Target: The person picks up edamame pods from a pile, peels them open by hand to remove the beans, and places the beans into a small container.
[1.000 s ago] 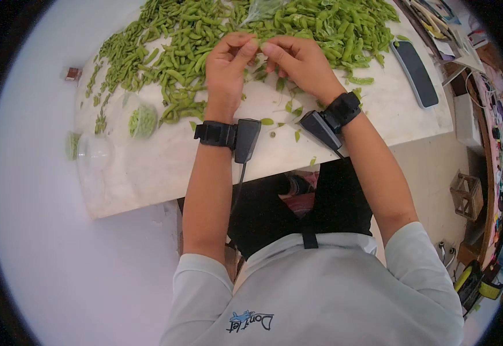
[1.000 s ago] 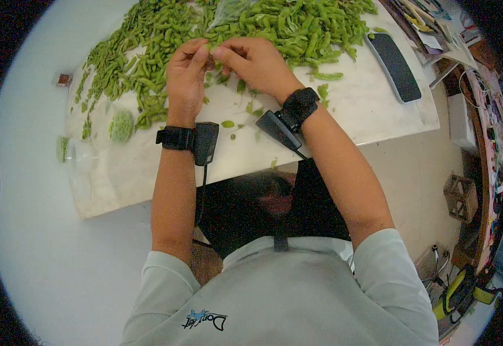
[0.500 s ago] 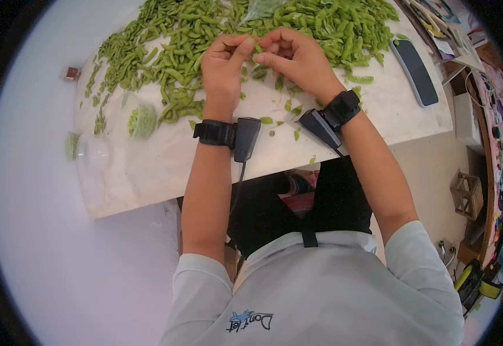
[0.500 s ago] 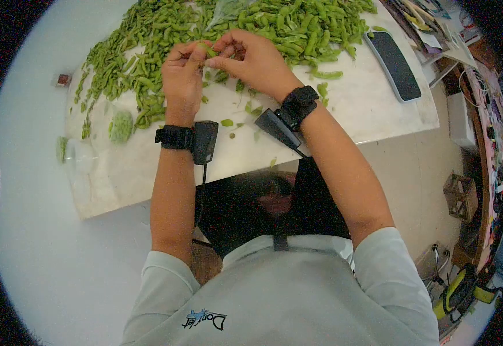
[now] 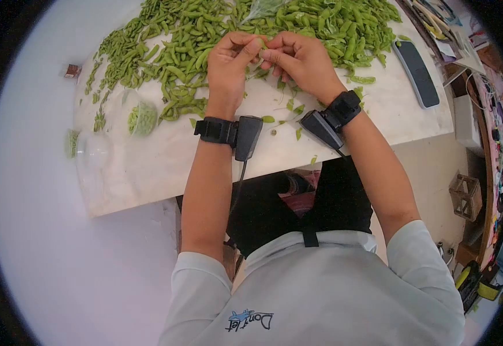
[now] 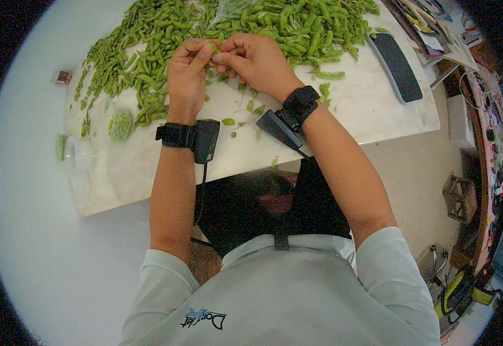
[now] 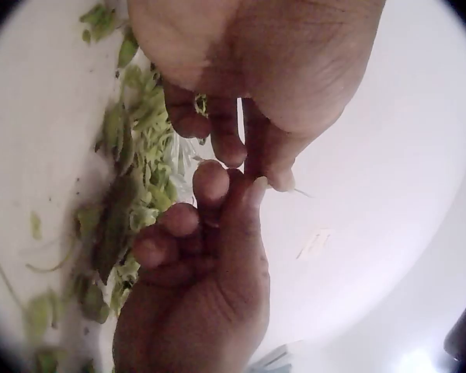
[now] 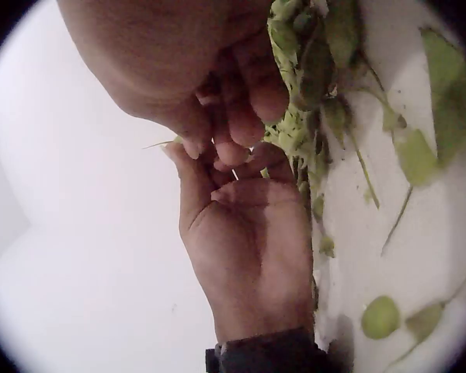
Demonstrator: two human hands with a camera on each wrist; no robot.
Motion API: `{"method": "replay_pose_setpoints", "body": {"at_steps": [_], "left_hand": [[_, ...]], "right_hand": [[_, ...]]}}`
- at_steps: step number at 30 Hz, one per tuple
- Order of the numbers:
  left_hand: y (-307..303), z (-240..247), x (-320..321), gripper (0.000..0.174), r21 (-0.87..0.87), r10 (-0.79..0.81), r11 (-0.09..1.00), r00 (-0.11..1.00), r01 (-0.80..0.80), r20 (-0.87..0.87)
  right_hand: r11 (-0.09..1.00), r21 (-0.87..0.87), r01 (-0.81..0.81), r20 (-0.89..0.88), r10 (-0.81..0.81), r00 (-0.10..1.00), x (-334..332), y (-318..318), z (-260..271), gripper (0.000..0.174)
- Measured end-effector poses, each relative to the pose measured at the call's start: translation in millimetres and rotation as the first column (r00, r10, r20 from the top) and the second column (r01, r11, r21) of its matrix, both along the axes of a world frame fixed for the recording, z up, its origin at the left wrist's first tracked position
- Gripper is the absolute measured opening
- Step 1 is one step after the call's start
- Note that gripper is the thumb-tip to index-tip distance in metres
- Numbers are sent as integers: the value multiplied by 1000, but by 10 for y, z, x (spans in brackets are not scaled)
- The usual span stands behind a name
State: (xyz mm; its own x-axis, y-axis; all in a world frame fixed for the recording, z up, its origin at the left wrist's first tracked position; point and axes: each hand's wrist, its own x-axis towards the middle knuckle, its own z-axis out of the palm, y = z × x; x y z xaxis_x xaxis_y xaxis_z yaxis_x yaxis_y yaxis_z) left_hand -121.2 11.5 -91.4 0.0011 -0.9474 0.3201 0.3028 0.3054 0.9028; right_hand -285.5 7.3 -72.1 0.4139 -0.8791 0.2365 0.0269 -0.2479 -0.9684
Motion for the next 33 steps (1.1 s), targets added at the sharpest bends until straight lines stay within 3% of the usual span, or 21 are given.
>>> {"method": "replay_pose_setpoints", "body": {"at_steps": [7,17,20,24,27,33], "left_hand": [[-13,24,-32,11,46,13,999,997,-9,-74],[-13,31,-46,15,-8,147,989,988,-148,-49],[-6,40,-43,18,-34,214,977,967,-211,137],[-16,12,18,20,-226,373,921,882,-316,287],[-1,48,-5,19,-308,366,906,902,-289,230],[15,84,-17,18,-374,374,901,832,-220,411]], "right_hand": [[999,-4,-36,43,37,998,-7,-1,-15,20],[996,-53,76,33,-74,997,10,-29,-23,26],[993,-83,84,36,-81,996,4,-63,-44,27],[990,-85,116,-4,-117,993,-10,-3,-109,28],[988,-105,110,-8,-111,994,-7,-64,-86,30],[988,-117,96,-46,-102,994,-5,-91,-92,30]]}}
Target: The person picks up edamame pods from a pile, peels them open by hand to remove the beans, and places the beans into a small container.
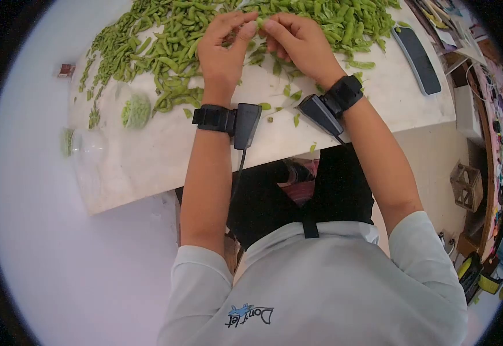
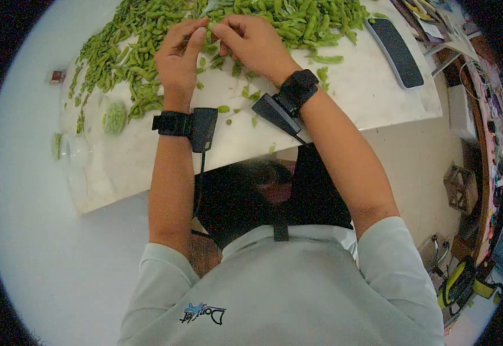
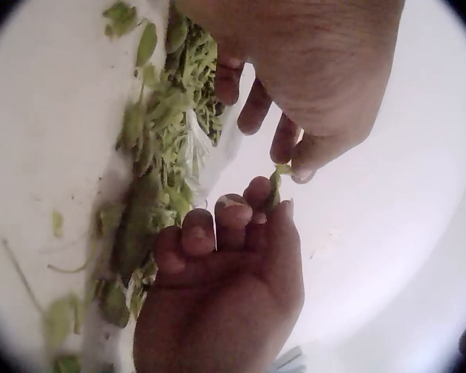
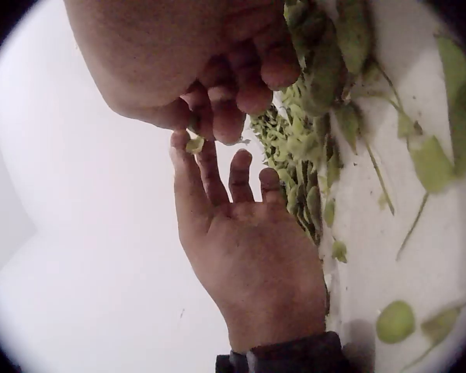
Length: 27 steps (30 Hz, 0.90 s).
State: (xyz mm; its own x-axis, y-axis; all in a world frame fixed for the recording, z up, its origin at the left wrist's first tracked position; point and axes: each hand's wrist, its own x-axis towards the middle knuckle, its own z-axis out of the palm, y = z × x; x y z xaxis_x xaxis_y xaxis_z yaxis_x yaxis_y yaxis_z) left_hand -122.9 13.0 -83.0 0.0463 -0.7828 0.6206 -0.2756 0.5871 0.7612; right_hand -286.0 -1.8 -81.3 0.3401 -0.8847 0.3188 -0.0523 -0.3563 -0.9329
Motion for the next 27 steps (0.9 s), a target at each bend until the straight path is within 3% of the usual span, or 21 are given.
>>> {"method": "replay_pose_setpoints", "body": {"at_steps": [6,9,12,15,18,20,24,27], "left_hand": [[10,17,17,21,33,69,997,984,-75,164],[7,13,22,21,63,52,996,987,-62,154],[45,22,-9,21,204,21,978,998,-32,55],[50,15,-4,22,243,-65,965,986,101,-150],[68,43,4,22,305,-17,952,996,41,-82],[34,-13,-8,22,271,-41,959,986,84,-162],[16,-13,-29,21,277,38,961,987,7,-155],[-43,-62,23,21,202,57,979,949,7,-311]], "right_hand": [[1000,-29,-3,-4,3,1000,-12,-31,-32,29],[998,-62,18,-25,-19,999,-2,-24,-40,29],[998,-58,14,-36,-16,999,-10,-6,-20,28],[999,-47,5,-28,-6,1000,11,23,19,26],[995,-100,5,-57,-11,998,7,-1,-25,24],[984,-176,10,-61,-21,998,24,-41,-80,23],[994,-106,-20,-108,9,994,24,-3,-32,24],[997,-73,-1,-107,-7,994,39,20,-19,24]]}}
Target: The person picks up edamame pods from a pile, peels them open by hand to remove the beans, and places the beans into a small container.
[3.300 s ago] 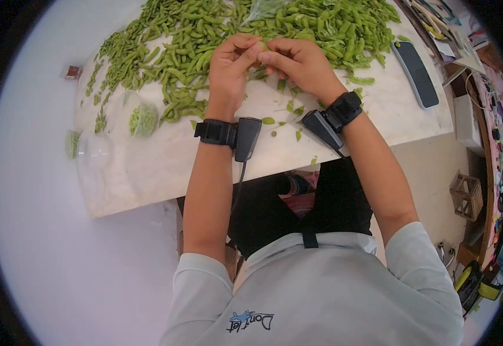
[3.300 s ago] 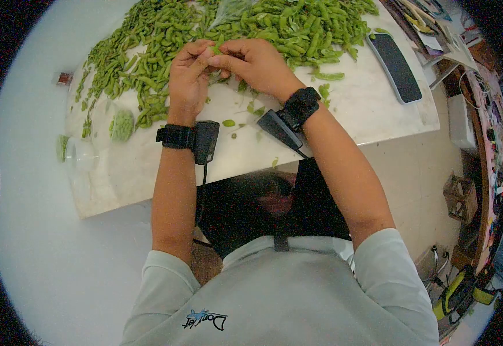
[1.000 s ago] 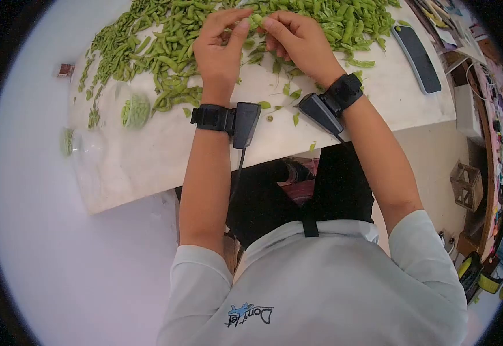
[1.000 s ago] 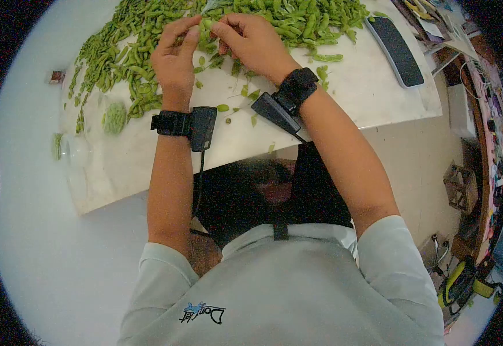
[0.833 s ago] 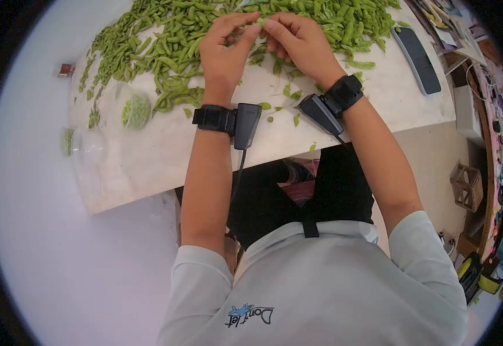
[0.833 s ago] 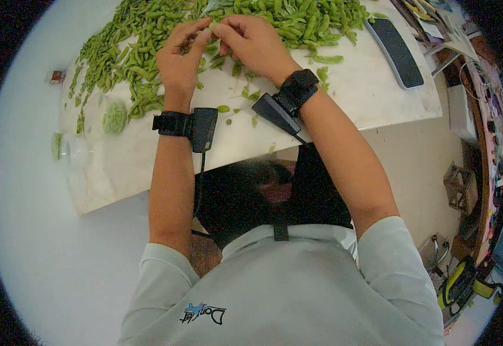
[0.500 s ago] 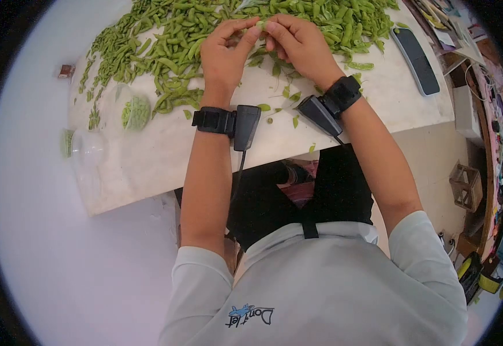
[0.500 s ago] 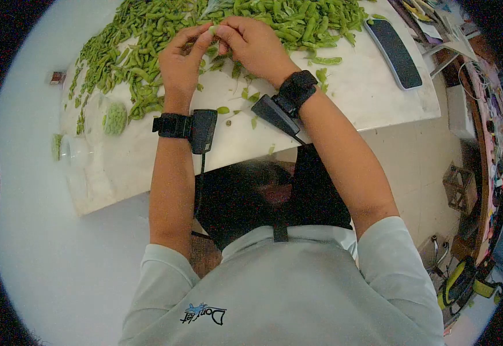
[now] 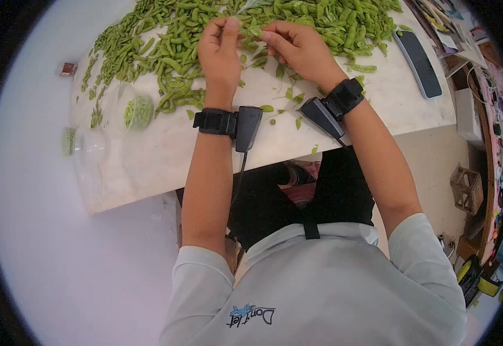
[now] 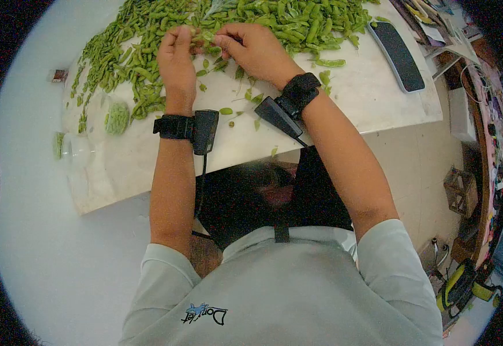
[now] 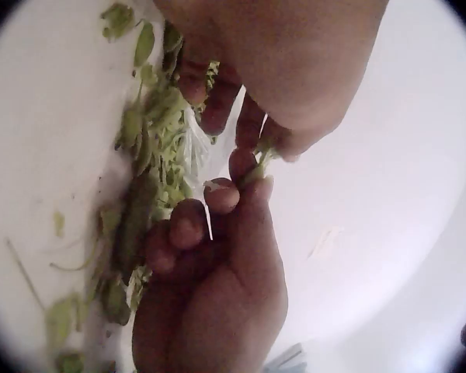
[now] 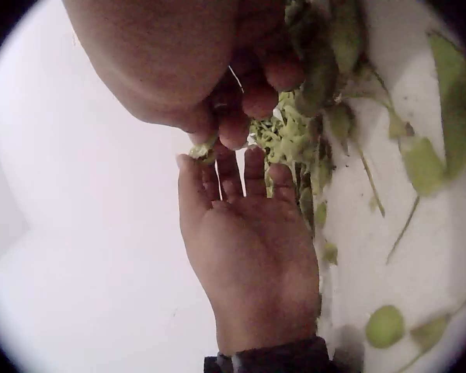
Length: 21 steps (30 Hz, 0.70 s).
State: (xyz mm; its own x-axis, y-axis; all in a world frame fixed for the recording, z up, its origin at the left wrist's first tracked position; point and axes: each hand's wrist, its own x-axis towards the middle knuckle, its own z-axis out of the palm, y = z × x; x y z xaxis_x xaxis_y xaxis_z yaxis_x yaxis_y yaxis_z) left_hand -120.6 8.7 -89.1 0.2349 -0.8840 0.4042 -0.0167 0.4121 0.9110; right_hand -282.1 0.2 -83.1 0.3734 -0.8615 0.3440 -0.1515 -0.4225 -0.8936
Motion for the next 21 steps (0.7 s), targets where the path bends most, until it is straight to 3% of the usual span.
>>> {"method": "replay_pose_setpoints", "body": {"at_steps": [7,12,15,16,17,21], "left_hand": [[-25,18,129,19,-60,-2,998,977,-11,-215],[227,359,215,19,-94,86,990,983,-102,-163],[588,674,535,21,-156,371,926,899,-343,231],[675,741,725,21,-175,424,904,871,-390,248],[740,785,936,20,-195,474,879,840,-435,264],[910,907,1447,23,-147,548,789,574,-597,609]], "right_hand": [[999,45,19,15,-19,1000,-20,15,44,26],[996,84,35,107,-44,993,-34,-9,26,26],[995,83,47,112,-56,992,-35,4,31,27],[997,60,52,111,-58,992,-37,-1,17,27],[998,37,59,108,-63,992,-45,-4,8,28],[998,42,42,129,-47,990,-45,17,38,27]]}}
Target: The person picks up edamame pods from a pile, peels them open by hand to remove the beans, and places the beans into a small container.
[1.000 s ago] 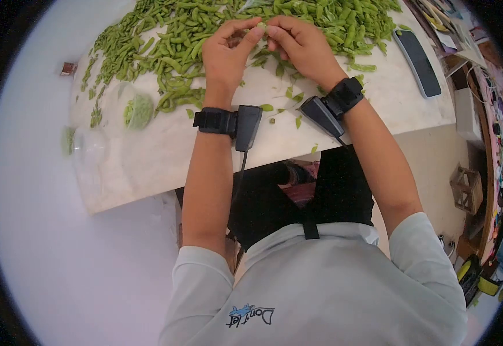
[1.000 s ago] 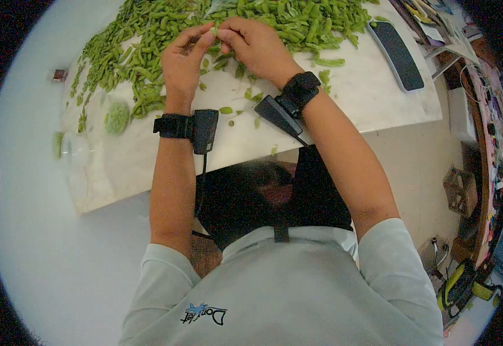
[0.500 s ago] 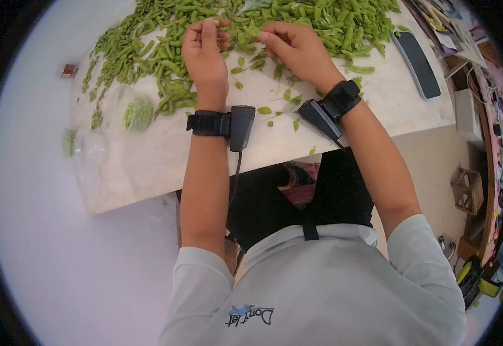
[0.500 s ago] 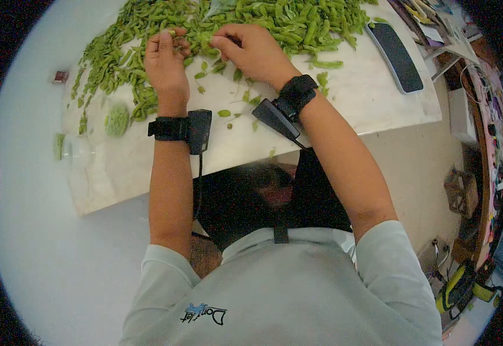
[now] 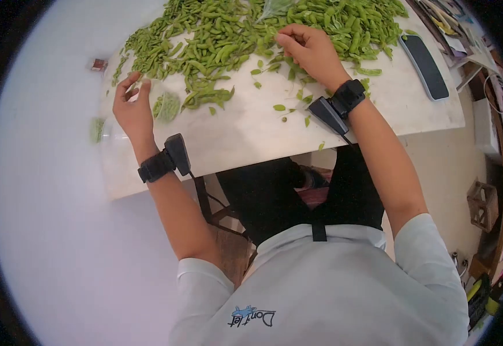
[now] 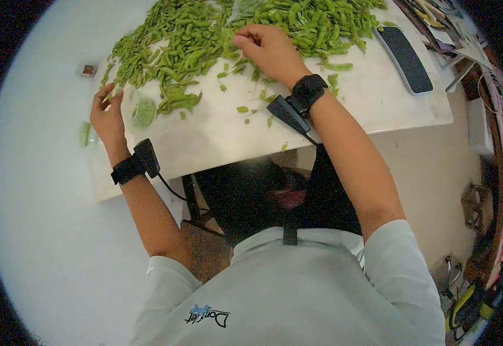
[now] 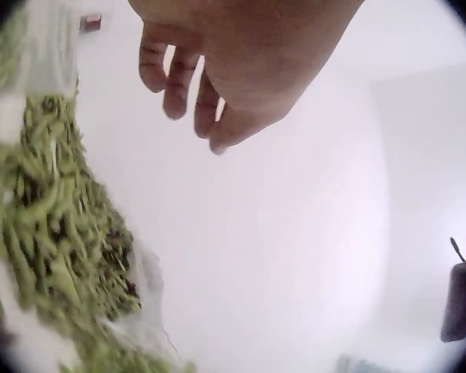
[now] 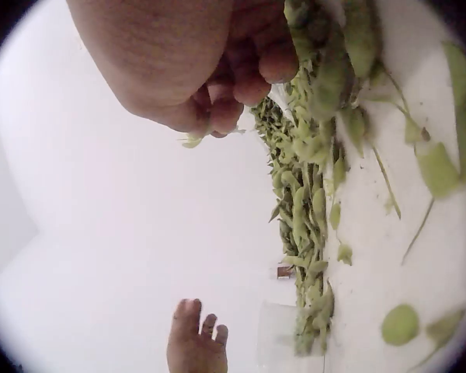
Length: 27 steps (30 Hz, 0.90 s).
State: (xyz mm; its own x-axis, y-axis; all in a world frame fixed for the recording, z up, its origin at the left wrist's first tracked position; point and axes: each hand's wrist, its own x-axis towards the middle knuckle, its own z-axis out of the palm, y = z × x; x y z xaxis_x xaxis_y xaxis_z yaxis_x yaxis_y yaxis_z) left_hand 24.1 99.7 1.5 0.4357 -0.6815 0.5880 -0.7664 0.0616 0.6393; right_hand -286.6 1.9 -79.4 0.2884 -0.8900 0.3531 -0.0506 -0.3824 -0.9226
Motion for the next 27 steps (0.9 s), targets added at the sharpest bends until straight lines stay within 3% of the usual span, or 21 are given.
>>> {"method": "replay_pose_setpoints", "body": {"at_steps": [2,6,8,14,15,21,24,27], "left_hand": [[14,36,-17,24,67,33,997,980,-46,195],[-211,-129,-569,30,94,-285,952,956,290,-67],[-355,-161,-938,33,138,-476,828,813,543,-336],[-878,-517,-1339,22,111,-637,593,548,798,-541],[-811,-467,-1481,17,75,-574,685,600,725,-557],[-944,-784,-1459,18,-122,-609,618,374,777,-699],[-889,-818,-1427,22,-146,-634,614,375,775,-676],[-861,-821,-1387,25,-56,-594,593,390,803,-704]], "right_hand": [[1000,21,-9,-4,9,1000,-18,-12,20,28],[999,-4,-40,33,40,999,-8,-26,-11,29],[998,-17,-52,27,53,998,-12,-8,14,30],[998,-47,-42,116,47,992,-13,-34,-15,29],[1000,-15,-24,106,25,994,-11,-43,-16,27],[1000,-4,20,68,-20,998,-30,-65,-9,25],[999,-43,17,-8,-17,1000,-26,-25,26,24],[997,-73,-19,-37,16,999,-11,-4,19,23]]}}
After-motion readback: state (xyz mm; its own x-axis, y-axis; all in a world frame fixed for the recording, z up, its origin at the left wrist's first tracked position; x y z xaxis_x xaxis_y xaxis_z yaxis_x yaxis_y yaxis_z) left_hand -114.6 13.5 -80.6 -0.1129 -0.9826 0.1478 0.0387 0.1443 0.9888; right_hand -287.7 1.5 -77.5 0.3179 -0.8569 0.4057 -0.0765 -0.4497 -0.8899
